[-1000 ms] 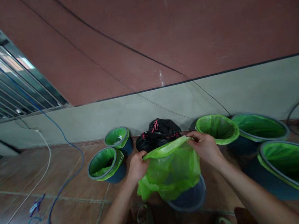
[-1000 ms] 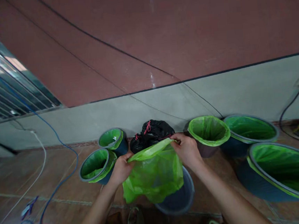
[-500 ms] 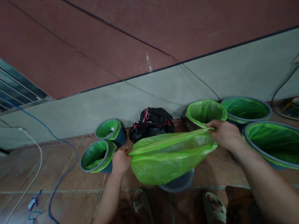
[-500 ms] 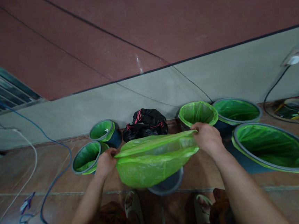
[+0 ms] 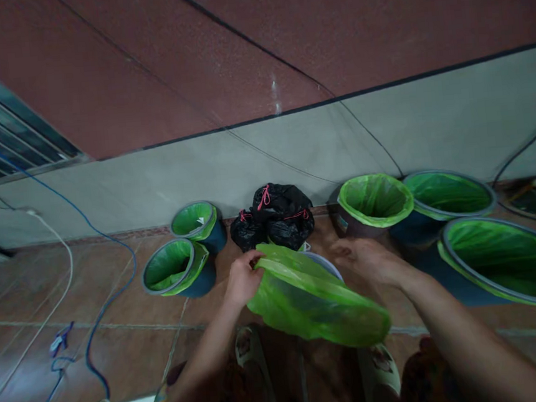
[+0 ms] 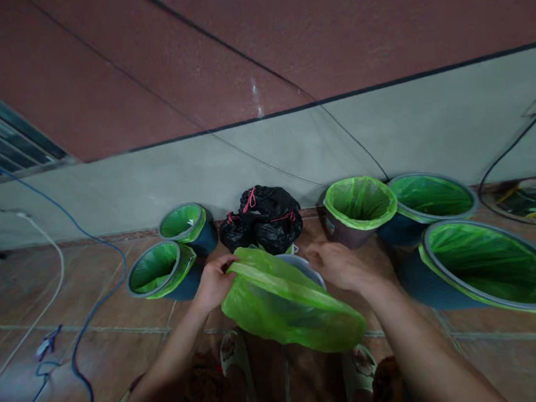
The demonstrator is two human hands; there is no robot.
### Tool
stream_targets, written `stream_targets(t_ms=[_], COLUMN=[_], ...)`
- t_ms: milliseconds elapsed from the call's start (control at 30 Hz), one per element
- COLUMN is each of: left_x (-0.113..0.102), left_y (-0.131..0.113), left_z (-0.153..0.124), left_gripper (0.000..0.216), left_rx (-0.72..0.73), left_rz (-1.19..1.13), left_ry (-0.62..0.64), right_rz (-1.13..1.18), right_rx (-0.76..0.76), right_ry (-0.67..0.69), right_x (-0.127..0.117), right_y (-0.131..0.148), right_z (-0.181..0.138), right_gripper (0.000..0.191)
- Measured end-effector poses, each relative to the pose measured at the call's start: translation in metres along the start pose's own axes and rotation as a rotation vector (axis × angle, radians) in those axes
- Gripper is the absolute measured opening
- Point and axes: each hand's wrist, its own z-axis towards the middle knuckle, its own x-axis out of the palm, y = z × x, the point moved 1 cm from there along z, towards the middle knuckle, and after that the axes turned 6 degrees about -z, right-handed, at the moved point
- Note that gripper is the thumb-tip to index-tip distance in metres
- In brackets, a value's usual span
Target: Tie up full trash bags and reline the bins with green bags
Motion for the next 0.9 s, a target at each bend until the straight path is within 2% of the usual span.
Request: stream_targets(t_ms=[33, 133, 233, 333, 467, 600, 700, 800, 900], left_x=[0.003, 0.013, 0.02, 0.023, 0.024, 0.029, 0.033, 0.035, 0.036], left_y=[-0.003, -0.009, -0.011, -0.011, -0.009, -0.003, -0.001, -0.004, -0.013], left_z=[-0.001, -0.004, -0.005, -0.005, -0.003, -0.004, -0.006, -0.006, -0.003], left_gripper=[0.043, 0.045, 0.044, 0.044, 0.038, 0.027, 0.018, 0.026, 0.049], left_rx=[0.015, 0.056, 0.081, 0.095, 0.106, 0.034, -0.008, 0.004, 0.138], left_rz=[-0.01, -0.036, -0.016, 0.063, 0.242, 0.442, 0.536, 0.47, 0.184], left_ry=[0.01, 0.045, 0.062, 0.059, 0.102, 0.229, 0.312, 0.32, 0.26], right_rz=[0.11, 0.296, 0.25, 0.193, 0.154, 0.107, 0.074, 0.078, 0.124], right_rx=[-0.065, -0.18, -0.213, -0.195, -0.128, -0.102, -0.123, -0.128, -0.112], right_ry=[0.065, 0.069, 0.105, 0.151, 0.092, -0.019, -0.124, -0.253, -0.319], right_x=[0.007, 0.033, 0.059, 0.071, 0.063, 0.049, 0.041, 0.036, 0.037], right_y=[0.016, 0.053, 0.071, 0.074, 0.069, 0.061, 0.051, 0.043, 0.041], right_z=[0.003, 0.011, 0.016, 0.02, 0.022, 0.022, 0.023, 0.027, 0.029], right_gripper=[0.022, 0.029, 0.021, 0.021, 0.027, 0.035, 0.032, 0.027, 0.023])
